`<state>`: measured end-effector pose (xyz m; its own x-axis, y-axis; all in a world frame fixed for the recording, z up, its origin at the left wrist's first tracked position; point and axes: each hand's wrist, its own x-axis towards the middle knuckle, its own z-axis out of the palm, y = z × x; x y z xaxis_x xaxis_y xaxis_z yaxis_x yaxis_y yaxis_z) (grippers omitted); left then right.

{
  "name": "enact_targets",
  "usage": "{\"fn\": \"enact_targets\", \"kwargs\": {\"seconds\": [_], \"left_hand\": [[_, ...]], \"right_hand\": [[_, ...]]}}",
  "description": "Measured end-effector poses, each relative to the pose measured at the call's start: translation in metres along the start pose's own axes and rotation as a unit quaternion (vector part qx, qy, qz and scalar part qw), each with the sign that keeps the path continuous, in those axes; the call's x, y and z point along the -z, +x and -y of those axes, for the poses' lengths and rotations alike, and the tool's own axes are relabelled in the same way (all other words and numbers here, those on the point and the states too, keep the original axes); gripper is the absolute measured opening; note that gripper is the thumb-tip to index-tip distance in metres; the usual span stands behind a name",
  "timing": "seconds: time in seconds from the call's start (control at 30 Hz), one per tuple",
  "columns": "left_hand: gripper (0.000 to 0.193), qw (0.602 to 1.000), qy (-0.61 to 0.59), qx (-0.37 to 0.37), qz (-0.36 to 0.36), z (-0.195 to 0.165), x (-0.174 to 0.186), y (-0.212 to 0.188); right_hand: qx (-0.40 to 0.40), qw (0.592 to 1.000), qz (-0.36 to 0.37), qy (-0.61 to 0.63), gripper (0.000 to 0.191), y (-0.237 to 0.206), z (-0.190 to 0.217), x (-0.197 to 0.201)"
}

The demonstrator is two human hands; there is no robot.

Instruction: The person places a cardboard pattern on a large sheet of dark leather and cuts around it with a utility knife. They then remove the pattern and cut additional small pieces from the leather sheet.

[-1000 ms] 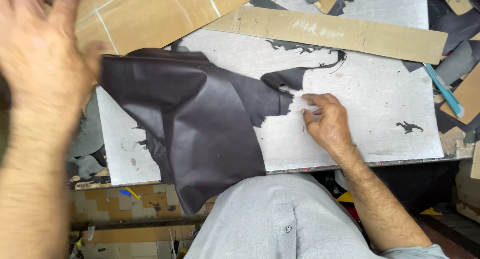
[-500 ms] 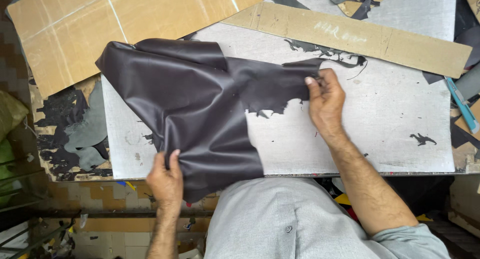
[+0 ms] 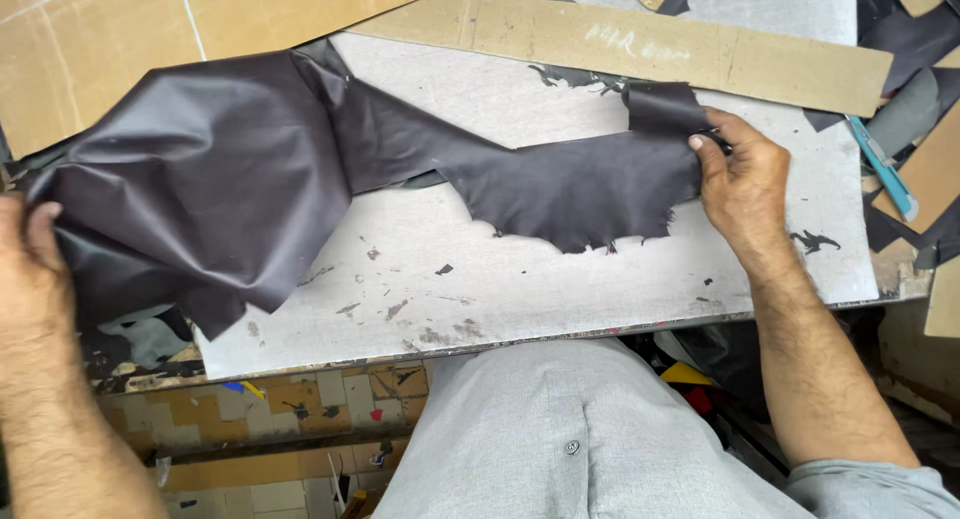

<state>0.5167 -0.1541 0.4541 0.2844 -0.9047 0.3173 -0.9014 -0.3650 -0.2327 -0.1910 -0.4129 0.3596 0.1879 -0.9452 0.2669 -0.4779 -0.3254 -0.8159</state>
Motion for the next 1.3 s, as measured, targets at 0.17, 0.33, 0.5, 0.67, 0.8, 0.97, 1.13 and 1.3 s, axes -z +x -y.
{"fn": "enact_targets", "kwargs": {"seconds": [0.17,0.33,0.5,0.67,0.8,0.97,1.13,1.3], "left_hand": [[0.026,0.995,0.017,0.041,-0.09,-0.109,0.027,0.0],[0.042,0.954,-0.267,-0.118,-0.063,-0.283,0.026,-0.022],[0.049,0.879,-0.384,-0.26,0.113,-0.408,-0.017,-0.049],[0.03,0.9,-0.341,-0.26,0.08,-0.432,-0.033,-0.04],[0.035,0.859,-0.453,-0.233,0.058,-0.437,-0.016,-0.035],[0.027,0.883,-0.395,-0.246,0.06,-0.446,0.001,-0.026],[0.018,0.889,-0.383,-0.24,0.08,-0.449,0.004,-0.037],[0.017,0.87,-0.415,-0.252,0.085,-0.446,0.007,-0.054]], "right_hand": [[-0.095,0.993,-0.012,-0.066,0.02,-0.012,-0.027,-0.016],[-0.088,0.989,-0.084,-0.082,0.046,-0.032,-0.036,-0.031],[-0.018,0.992,-0.122,-0.024,0.058,-0.049,-0.043,-0.035],[-0.003,0.993,-0.113,-0.042,0.042,-0.049,-0.05,-0.025],[-0.11,0.991,-0.074,-0.014,0.019,-0.046,-0.045,-0.015],[-0.109,0.991,-0.07,-0.013,0.017,-0.044,-0.032,-0.009],[-0.114,0.992,-0.029,-0.055,0.02,-0.046,-0.027,0.001],[0.004,0.977,-0.026,-0.213,0.031,-0.056,-0.024,0.003]]}}
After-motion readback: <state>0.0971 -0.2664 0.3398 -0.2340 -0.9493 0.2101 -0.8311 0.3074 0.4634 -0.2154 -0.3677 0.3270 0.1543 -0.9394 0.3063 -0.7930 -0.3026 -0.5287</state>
